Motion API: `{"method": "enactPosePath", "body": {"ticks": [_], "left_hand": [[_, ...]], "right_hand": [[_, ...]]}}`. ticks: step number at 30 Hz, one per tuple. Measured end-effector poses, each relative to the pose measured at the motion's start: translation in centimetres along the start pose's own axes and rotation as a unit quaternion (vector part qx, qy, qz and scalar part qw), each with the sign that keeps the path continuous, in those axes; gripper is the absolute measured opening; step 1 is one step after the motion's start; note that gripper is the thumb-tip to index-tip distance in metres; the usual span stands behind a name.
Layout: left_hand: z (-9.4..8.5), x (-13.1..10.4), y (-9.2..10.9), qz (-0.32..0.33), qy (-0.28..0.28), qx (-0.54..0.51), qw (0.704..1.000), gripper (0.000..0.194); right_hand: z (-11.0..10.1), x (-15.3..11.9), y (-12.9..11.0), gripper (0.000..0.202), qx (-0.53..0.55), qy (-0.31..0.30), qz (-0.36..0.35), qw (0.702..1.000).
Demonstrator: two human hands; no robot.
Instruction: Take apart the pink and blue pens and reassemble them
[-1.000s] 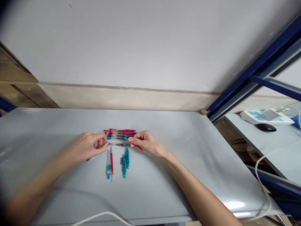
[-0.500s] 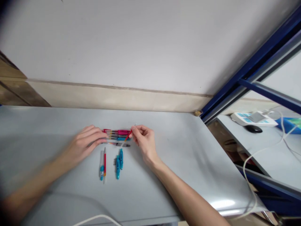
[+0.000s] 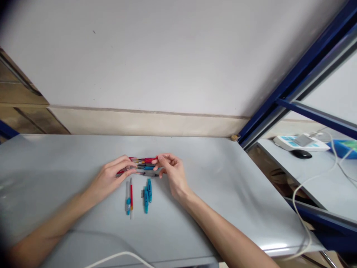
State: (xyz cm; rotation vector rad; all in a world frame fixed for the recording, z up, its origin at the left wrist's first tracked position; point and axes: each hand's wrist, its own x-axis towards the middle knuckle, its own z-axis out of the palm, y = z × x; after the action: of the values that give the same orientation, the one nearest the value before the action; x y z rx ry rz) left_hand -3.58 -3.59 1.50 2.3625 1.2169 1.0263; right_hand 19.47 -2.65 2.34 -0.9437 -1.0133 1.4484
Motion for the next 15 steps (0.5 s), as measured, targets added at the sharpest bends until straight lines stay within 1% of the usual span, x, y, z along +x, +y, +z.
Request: {"method": "enactPosePath", "body": {"ticks": [7,11,15], "left_hand": [[0.09,0.00,0.31,-0.014,0.001,-0.006,1.000,0.014],[0.04,0.13,0.50,-0.028,0.013,-0.007,1.000,0.014],[-0.12,0.17,0.69,-0.039,0.003,-0.003,0.999,0.015]], "right_hand": [[-0.19,0.15,0.09,0.033,-0.031,0.006,-0.014,0.999],[-0.25,-0.01,0.02,0.033,-0.052,0.023,-0.029,0.998],[-0.39,0.07,0.04,0.033,-0.062,0.026,-0.028,0.997]]}}
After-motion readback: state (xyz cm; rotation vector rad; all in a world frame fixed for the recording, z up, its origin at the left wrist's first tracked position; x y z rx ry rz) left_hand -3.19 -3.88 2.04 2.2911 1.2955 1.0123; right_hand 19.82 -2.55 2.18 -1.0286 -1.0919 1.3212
